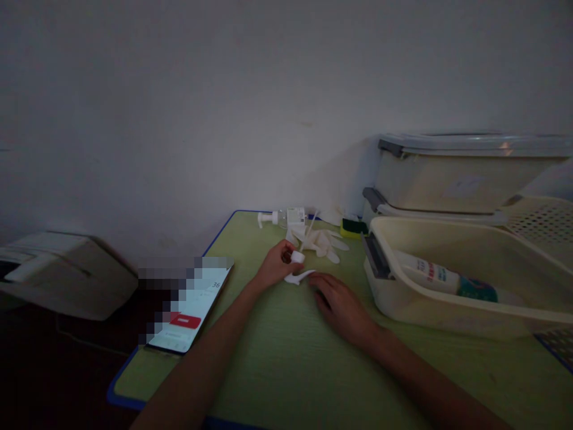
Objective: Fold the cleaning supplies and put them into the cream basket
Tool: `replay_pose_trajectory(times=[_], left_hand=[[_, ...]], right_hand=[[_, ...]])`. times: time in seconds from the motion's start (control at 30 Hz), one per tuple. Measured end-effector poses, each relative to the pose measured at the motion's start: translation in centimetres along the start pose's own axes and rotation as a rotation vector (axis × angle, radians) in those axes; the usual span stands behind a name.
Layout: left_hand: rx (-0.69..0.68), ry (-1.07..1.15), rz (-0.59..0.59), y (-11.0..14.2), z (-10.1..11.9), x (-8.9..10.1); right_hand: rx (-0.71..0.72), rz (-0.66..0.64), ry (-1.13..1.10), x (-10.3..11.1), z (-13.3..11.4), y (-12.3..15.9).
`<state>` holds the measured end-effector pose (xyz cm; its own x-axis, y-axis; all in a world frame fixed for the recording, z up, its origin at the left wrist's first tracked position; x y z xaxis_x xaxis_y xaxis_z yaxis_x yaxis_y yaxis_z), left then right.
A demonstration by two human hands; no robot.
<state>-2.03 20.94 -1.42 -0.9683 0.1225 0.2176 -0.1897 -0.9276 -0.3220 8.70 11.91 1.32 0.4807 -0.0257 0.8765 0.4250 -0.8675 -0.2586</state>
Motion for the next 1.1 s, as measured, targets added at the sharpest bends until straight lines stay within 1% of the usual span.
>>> replay_pose_trajectory(times=[0.17, 0.3, 0.37, 0.47, 0.57, 0.77, 0.9, 1.0, 1.1], left_hand=[[0.035, 0.226, -0.076, 0.3, 1.0, -1.4], [0.083, 0.476, -0.125, 0.8, 1.7, -2.5], [0.118, 0.573, -0.131, 1.0, 1.8, -2.8], [0.179, 0.610, -0.092, 1.2, 1.1, -2.5], [0.186, 0.543, -0.030, 1.2, 0.5, -1.7], [0.107, 0.349, 0.093, 0.2, 0.1, 0.6], [0.079, 0.155, 0.192, -0.1, -0.4, 2.0], [0.054, -0.020, 0.240, 0.1, -0.4, 2.5], [0.025, -0.170, 0.257, 0.4, -0.1, 2.3]], right_hand=[[-0.010, 0.018, -0.044, 0.1, 0.2, 0.0], [-0.022, 0.033, -0.062, 0.4, 0.4, 0.2], [-0.031, 0.042, -0.081, 0.6, 0.5, 0.3], [-0.047, 0.050, -0.116, 0.9, 0.6, 0.4], [-0.062, 0.046, -0.114, 0.8, 0.8, 0.4], [-0.061, 0.021, -0.079, 0.4, 0.8, 0.3], [-0.054, 0.020, -0.068, 0.5, 0.6, 0.4], [-0.052, 0.021, -0.065, 0.6, 0.5, 0.4], [-0.050, 0.020, -0.051, 0.6, 0.4, 0.3]])
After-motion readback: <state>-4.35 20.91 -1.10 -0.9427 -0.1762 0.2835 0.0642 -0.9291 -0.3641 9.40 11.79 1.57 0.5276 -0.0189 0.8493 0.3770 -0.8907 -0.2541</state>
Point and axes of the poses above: each hand's wrist, its own y-axis away from the middle knuckle, its own x-axis out of the back of the hand, z = x × y, the point moved 10 cm from there along -y, towards the middle knuckle, and after that the axes turned 10 degrees about -x, right-handed, at the moved point
